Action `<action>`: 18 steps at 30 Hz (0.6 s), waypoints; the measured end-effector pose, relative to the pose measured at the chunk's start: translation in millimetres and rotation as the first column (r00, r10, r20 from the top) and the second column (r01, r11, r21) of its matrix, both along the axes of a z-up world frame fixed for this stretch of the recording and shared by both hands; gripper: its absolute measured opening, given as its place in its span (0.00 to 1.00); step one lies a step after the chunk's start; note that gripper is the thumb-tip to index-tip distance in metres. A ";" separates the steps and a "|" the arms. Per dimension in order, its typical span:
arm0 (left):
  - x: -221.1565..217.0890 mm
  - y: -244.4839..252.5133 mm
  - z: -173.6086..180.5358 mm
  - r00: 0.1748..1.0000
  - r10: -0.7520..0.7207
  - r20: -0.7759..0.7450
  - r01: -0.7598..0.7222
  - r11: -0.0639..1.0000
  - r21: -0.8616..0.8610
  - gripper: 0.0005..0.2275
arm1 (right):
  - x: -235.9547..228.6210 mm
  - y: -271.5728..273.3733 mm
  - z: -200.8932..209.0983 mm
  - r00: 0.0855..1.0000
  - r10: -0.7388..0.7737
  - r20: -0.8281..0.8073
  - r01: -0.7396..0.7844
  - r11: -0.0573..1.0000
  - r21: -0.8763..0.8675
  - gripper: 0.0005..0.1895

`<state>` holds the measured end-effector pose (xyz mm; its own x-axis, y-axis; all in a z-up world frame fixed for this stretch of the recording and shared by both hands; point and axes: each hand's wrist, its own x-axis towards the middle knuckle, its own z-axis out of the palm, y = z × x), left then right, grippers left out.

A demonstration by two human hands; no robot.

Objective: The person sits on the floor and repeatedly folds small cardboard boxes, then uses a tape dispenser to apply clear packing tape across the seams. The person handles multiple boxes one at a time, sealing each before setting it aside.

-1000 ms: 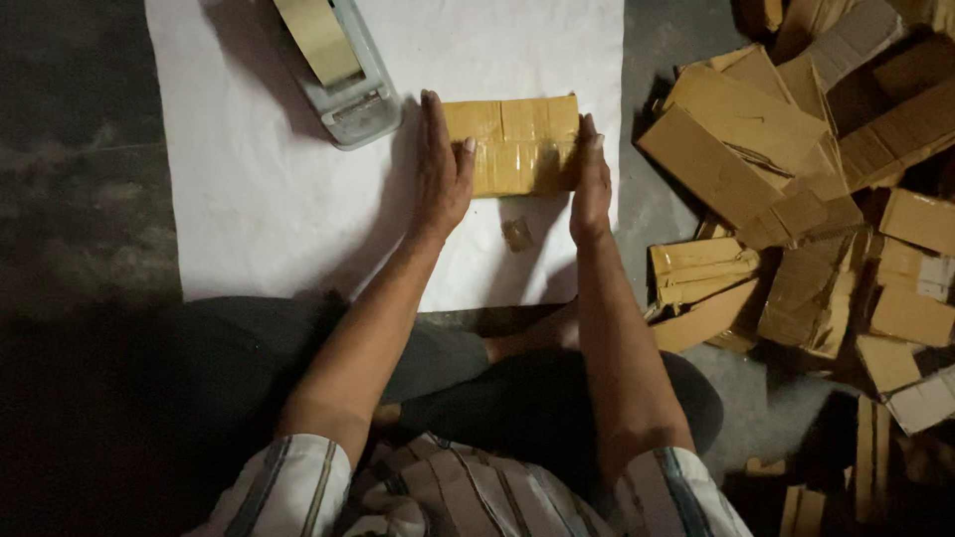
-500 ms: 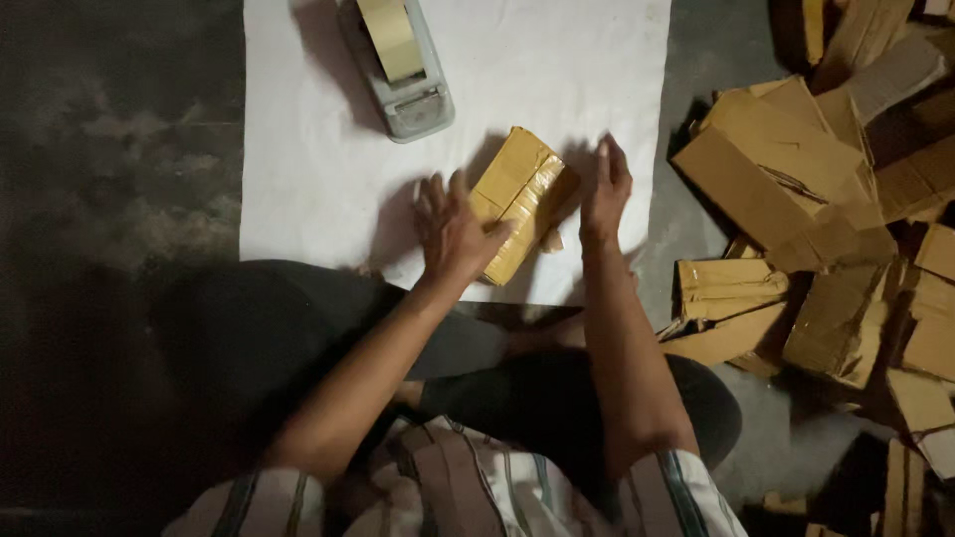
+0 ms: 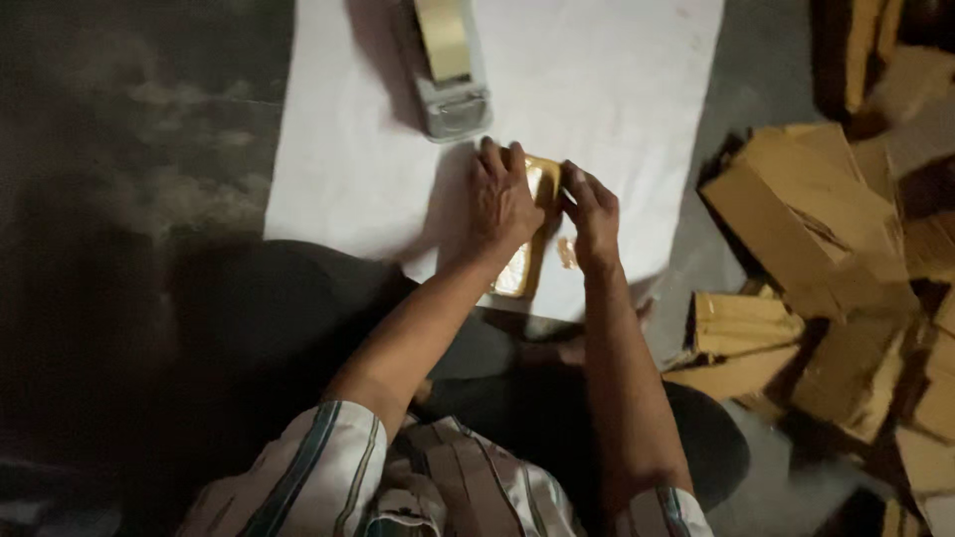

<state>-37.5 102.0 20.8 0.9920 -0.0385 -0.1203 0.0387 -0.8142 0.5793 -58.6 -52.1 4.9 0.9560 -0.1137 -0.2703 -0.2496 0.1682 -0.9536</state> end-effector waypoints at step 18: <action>51.9 33.3 -160.9 0.785 0.424 -0.451 -0.430 -0.151 -0.890 0.05 | 159.6 122.0 27.8 0.973 0.133 -0.190 -0.229 0.683 -0.693 0.15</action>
